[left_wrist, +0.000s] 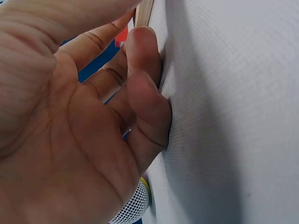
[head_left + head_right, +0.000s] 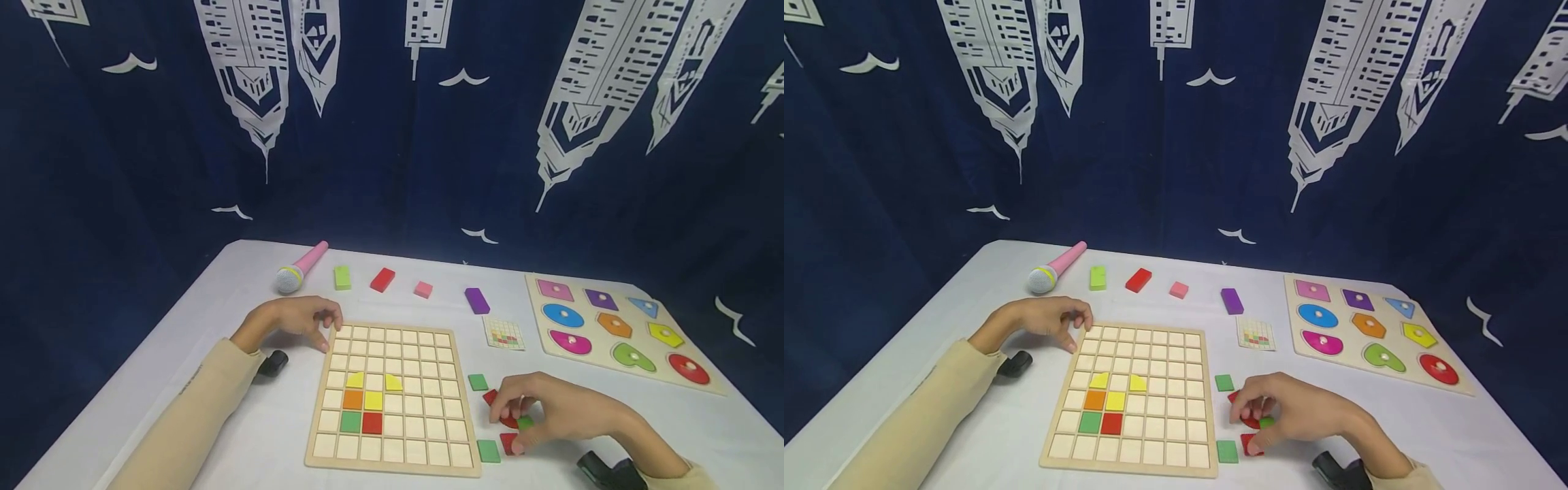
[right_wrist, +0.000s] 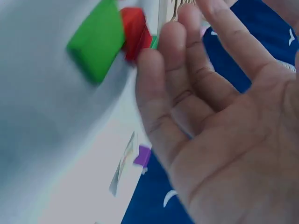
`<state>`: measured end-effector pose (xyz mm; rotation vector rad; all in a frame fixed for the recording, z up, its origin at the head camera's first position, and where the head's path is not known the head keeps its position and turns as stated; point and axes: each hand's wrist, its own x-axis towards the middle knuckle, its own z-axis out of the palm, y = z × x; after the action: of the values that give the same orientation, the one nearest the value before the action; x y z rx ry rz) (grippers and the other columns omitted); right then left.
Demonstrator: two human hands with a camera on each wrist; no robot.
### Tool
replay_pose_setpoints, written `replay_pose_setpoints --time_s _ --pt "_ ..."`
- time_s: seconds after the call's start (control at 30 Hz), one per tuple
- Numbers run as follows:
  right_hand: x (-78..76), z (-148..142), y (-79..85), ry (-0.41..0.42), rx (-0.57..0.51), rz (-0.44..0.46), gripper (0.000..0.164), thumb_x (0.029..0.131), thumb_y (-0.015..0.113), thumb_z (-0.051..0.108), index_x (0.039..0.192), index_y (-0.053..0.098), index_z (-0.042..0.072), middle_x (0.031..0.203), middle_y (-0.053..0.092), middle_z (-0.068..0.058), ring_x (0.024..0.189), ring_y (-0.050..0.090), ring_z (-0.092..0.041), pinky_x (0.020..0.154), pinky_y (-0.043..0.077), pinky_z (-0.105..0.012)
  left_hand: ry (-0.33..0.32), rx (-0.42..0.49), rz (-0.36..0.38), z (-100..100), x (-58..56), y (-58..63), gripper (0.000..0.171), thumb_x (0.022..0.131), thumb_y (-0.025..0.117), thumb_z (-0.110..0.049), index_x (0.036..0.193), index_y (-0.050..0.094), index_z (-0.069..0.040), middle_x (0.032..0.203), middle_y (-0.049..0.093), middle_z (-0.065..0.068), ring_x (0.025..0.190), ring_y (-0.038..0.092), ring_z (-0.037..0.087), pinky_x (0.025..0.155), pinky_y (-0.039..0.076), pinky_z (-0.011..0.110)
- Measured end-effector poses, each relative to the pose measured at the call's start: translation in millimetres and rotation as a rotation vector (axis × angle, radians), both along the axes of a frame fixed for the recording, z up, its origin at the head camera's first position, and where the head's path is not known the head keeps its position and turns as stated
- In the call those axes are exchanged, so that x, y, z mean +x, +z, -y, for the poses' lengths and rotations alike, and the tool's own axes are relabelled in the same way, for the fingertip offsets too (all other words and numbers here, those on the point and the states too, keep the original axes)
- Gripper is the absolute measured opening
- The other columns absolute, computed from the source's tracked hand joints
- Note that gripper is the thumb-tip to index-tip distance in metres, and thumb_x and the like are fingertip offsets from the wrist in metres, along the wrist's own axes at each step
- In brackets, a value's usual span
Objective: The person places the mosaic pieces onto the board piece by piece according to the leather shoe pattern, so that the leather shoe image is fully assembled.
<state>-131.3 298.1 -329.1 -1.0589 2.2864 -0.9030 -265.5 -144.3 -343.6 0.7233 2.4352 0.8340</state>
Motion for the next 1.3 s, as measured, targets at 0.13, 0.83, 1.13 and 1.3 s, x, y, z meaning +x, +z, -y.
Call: replay_pose_setpoints --time_s 0.13,0.83,1.13,1.3 --pt "2.9 -12.7 -1.1 0.002 0.034 0.059 0.032 0.085 0.079 0.024 0.115 0.069 0.021 0.103 0.066 0.003 0.09 0.059 -0.01 0.075 0.048 -0.024 0.008 -0.004 0.001 0.8 0.1 -0.4 0.038 0.072 0.087 -0.009 0.102 0.064 -0.013 0.093 0.052 0.003 0.077 0.042 0.017 0.072 0.035 0.03" --pt "7.2 -1.1 -4.8 -0.115 0.16 0.081 0.032 0.078 0.085 0.027 0.102 0.065 0.025 0.091 0.056 0.007 0.086 0.053 -0.007 0.07 0.044 -0.023 0.008 0.013 0.02 -0.5 -2.1 -2.3 0.038 0.072 0.086 -0.009 0.103 0.064 -0.013 0.093 0.051 0.003 0.078 0.042 0.018 0.072 0.035 0.031" --pt "6.8 4.1 -5.3 -0.15 0.186 0.042 0.034 0.077 0.085 0.026 0.103 0.063 0.026 0.089 0.056 0.008 0.085 0.053 -0.005 0.071 0.044 -0.023 -0.001 0.021 0.013 -0.1 -0.9 -3.1 0.037 0.073 0.085 -0.007 0.102 0.064 -0.012 0.093 0.051 0.004 0.076 0.042 0.018 0.071 0.036 0.03" --pt "6.3 5.5 -7.1 -0.172 0.191 0.024 0.031 0.077 0.086 0.025 0.099 0.064 0.027 0.086 0.057 0.009 0.083 0.053 -0.005 0.07 0.044 -0.022 -0.006 0.01 0.003 -0.5 -1.6 -2.1 0.037 0.073 0.085 -0.007 0.103 0.064 -0.012 0.093 0.052 0.004 0.077 0.042 0.018 0.071 0.036 0.03"
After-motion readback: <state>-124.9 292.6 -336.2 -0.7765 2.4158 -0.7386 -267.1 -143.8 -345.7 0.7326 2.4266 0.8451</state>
